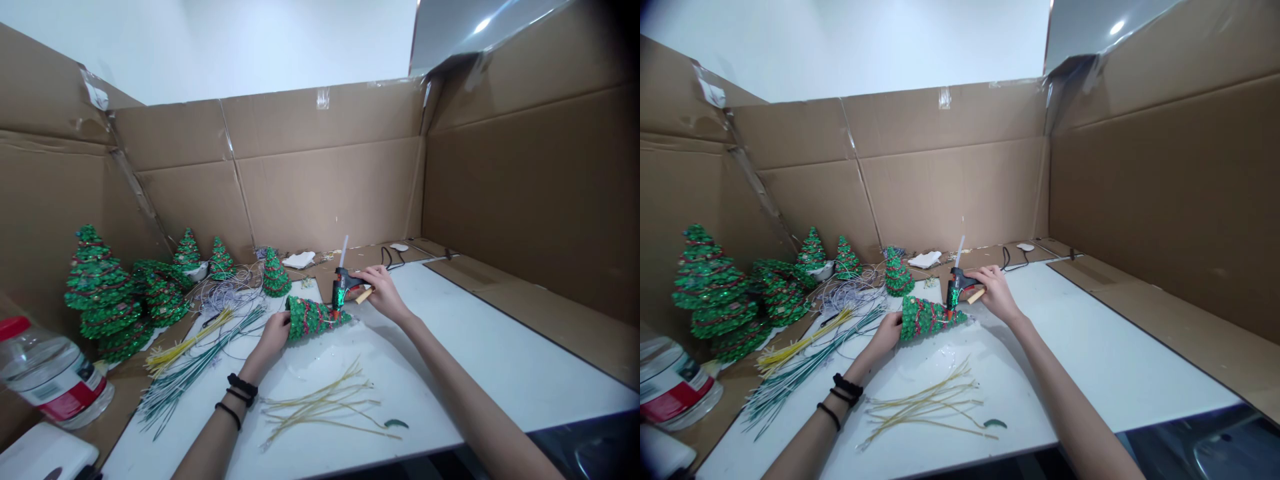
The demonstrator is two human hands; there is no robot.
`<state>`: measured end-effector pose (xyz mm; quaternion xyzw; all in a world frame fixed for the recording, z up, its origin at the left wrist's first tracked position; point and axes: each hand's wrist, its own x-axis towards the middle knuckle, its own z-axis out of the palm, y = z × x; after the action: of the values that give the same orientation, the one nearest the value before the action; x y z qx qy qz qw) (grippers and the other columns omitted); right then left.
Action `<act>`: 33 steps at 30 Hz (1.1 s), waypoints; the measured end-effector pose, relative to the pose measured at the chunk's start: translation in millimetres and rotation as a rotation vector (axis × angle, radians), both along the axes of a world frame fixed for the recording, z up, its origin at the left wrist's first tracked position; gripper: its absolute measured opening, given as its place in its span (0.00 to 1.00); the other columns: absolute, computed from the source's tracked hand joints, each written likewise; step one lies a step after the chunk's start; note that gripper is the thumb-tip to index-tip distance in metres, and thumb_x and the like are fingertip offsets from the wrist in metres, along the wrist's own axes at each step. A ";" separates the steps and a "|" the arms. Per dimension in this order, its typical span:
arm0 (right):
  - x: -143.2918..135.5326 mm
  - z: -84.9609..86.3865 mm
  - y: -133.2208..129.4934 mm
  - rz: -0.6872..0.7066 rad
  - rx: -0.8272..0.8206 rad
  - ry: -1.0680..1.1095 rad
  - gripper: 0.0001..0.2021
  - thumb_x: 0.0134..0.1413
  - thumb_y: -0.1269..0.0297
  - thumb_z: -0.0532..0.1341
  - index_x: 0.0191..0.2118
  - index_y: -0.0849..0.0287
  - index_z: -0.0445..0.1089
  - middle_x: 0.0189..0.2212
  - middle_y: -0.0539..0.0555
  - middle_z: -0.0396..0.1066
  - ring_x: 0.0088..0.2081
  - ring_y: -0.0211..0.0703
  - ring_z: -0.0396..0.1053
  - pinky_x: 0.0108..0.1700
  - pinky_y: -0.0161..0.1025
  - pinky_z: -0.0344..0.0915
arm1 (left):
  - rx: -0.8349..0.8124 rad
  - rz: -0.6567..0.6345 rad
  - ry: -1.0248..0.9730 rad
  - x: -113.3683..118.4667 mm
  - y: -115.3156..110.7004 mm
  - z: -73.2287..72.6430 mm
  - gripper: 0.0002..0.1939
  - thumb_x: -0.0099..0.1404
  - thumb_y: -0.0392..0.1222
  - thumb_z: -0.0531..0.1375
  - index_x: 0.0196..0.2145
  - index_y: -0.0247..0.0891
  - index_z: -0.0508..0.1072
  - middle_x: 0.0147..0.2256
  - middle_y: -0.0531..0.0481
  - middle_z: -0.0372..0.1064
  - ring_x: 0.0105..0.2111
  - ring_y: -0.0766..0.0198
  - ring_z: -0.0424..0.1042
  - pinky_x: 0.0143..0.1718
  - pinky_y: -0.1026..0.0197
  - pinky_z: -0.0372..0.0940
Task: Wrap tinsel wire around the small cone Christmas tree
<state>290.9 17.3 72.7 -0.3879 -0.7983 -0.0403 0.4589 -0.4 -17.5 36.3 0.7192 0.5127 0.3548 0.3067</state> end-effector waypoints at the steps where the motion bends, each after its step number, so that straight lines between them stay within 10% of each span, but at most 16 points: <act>1: 2.6 -0.2 1.7 -0.032 0.006 0.015 0.12 0.56 0.63 0.55 0.44 0.57 0.70 0.35 0.57 0.70 0.38 0.51 0.57 0.42 0.46 0.58 | 0.014 -0.004 0.011 0.1 -0.1 0.4 0.12 0.52 0.35 0.52 0.27 0.33 0.76 0.29 0.47 0.75 0.32 0.58 0.68 0.34 0.62 0.62; 6: 26.7 -9.3 15.6 -0.383 -0.012 0.088 0.18 0.51 0.56 0.59 0.45 0.61 0.70 0.36 0.59 0.70 0.39 0.51 0.59 0.45 0.45 0.56 | 0.065 -0.021 0.053 -0.2 0.0 2.1 0.12 0.52 0.34 0.52 0.26 0.33 0.76 0.28 0.47 0.74 0.29 0.59 0.69 0.31 0.63 0.60; 12: 57.2 -32.8 23.8 -0.963 -0.455 0.089 0.21 0.47 0.55 0.58 0.46 0.62 0.70 0.39 0.63 0.70 0.45 0.60 0.57 0.42 0.46 0.52 | 0.077 0.007 0.101 -3.1 4.0 -0.3 0.12 0.50 0.32 0.52 0.25 0.32 0.75 0.25 0.48 0.73 0.27 0.60 0.68 0.30 0.64 0.60; 21: 57.6 -48.0 26.8 -1.043 -0.639 0.018 0.18 0.47 0.61 0.57 0.44 0.64 0.69 0.42 0.63 0.68 0.47 0.60 0.58 0.43 0.45 0.52 | 0.087 -0.010 0.070 -3.4 3.1 -0.5 0.13 0.51 0.33 0.53 0.28 0.33 0.77 0.27 0.48 0.74 0.29 0.60 0.68 0.32 0.63 0.62; 28: 46.5 -39.6 27.5 -0.976 -0.475 0.065 0.24 0.49 0.57 0.57 0.48 0.69 0.65 0.44 0.68 0.65 0.49 0.64 0.56 0.46 0.49 0.53 | 0.069 0.003 0.085 -1.1 0.2 4.1 0.13 0.50 0.33 0.52 0.28 0.33 0.77 0.27 0.48 0.74 0.30 0.59 0.69 0.32 0.64 0.62; 33: 7.5 -15.0 8.8 -0.059 -0.621 0.179 0.23 0.56 0.50 0.51 0.52 0.59 0.63 0.43 0.59 0.68 0.44 0.50 0.64 0.45 0.44 0.60 | 0.060 0.015 0.080 -0.9 -0.1 3.6 0.14 0.50 0.33 0.52 0.29 0.33 0.77 0.28 0.47 0.75 0.30 0.59 0.69 0.32 0.63 0.62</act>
<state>298.4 26.1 57.6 -0.5345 -0.7174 0.2259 0.3855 -1.3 -17.6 39.9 0.7379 0.5189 0.3434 0.2615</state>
